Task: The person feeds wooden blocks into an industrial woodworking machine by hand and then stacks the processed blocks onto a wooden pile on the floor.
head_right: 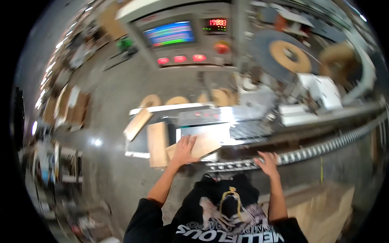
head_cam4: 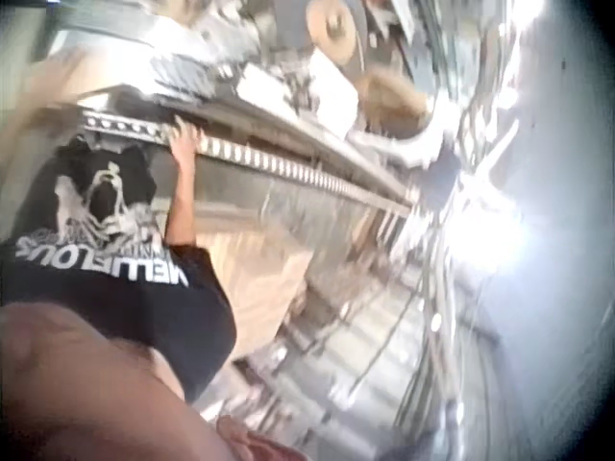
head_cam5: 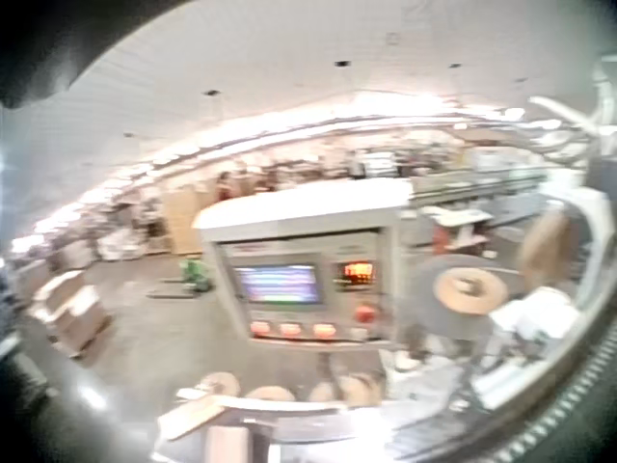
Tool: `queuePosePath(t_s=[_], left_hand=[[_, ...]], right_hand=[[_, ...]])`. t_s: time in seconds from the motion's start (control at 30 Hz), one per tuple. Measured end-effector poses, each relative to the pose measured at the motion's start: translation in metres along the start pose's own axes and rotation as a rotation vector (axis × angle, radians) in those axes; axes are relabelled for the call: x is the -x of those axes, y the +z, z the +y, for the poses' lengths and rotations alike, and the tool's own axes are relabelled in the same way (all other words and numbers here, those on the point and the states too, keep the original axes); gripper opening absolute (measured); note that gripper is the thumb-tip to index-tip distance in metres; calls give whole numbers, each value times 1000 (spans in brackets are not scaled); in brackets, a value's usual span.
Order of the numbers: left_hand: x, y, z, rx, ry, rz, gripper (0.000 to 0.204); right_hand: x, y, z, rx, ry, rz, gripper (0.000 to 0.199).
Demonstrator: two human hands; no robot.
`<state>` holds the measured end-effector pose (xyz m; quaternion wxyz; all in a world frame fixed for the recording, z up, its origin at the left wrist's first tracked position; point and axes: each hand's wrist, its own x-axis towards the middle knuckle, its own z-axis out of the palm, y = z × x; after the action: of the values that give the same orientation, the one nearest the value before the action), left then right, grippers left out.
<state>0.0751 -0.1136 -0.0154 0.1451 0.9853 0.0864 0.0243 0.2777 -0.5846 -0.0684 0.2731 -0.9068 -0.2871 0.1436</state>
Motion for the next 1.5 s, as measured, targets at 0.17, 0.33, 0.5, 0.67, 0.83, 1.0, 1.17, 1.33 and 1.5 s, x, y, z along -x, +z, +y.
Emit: queuePosePath(t_s=[0.17, 0.33, 0.5, 0.67, 0.83, 1.0, 1.17, 1.33, 1.5], left_hand=[[-57, 29, 44, 100, 213, -29, 114], [-107, 47, 90, 93, 377, -65, 94], [-123, 64, 111, -41, 410, -17, 56], [-115, 73, 128, -67, 327, 79, 51], [-92, 64, 125, -7, 181, 88, 88], [-64, 58, 81, -41, 193, 13, 78], [-68, 50, 67, -150, 205, -70, 68], [-72, 58, 84, -199, 198, -38, 69], [-79, 75, 105, -182, 146, -30, 72]], right_hand=[[-7, -3, -8, -9, 84, -67, 76], [2, -7, -4, 24, 152, -34, 81], [-4, 7, -19, -208, 196, 133, 61], [-29, 49, -74, -1332, 301, 198, 55], [-47, 47, -101, -1871, 415, 150, 99], [-62, 58, -105, -1997, 405, 229, 98], [-69, 36, -123, -2082, 428, 304, 114], [-75, 15, -118, -2139, 497, 381, 126], [-73, -12, -100, -2129, 509, 398, 133]])
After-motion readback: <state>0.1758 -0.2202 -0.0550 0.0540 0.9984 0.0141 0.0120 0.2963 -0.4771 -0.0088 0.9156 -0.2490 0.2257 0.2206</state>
